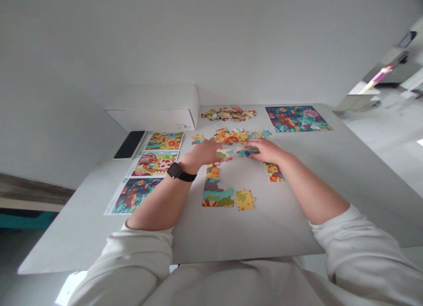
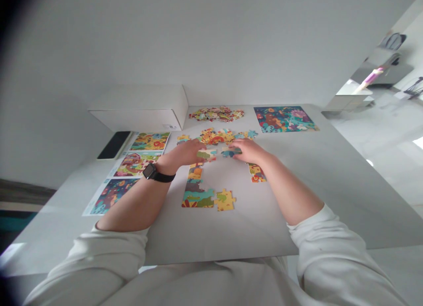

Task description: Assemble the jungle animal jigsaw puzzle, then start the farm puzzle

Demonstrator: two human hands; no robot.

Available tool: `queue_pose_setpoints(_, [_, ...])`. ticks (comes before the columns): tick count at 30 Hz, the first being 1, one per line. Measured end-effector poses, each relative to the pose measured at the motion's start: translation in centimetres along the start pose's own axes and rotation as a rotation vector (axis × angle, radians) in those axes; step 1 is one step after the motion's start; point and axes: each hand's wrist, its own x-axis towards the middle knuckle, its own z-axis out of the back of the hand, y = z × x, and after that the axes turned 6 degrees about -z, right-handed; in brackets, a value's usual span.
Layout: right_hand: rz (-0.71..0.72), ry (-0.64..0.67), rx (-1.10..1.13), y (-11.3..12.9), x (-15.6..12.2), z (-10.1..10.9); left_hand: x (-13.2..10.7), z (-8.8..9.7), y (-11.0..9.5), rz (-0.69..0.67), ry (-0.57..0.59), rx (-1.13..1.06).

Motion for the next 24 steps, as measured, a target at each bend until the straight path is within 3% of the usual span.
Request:
queue_pose_setpoints(10, [0.036,0.0,0.009,-0.2,-0.1,0.0,0.1,0.0,1.4,0.068,0.036,-0.04])
queue_pose_setpoints(24, [0.076,-0.004,0.043,-0.4,0.0,-0.1,-0.2,1.3,0.6,0.118,0.097,-0.072])
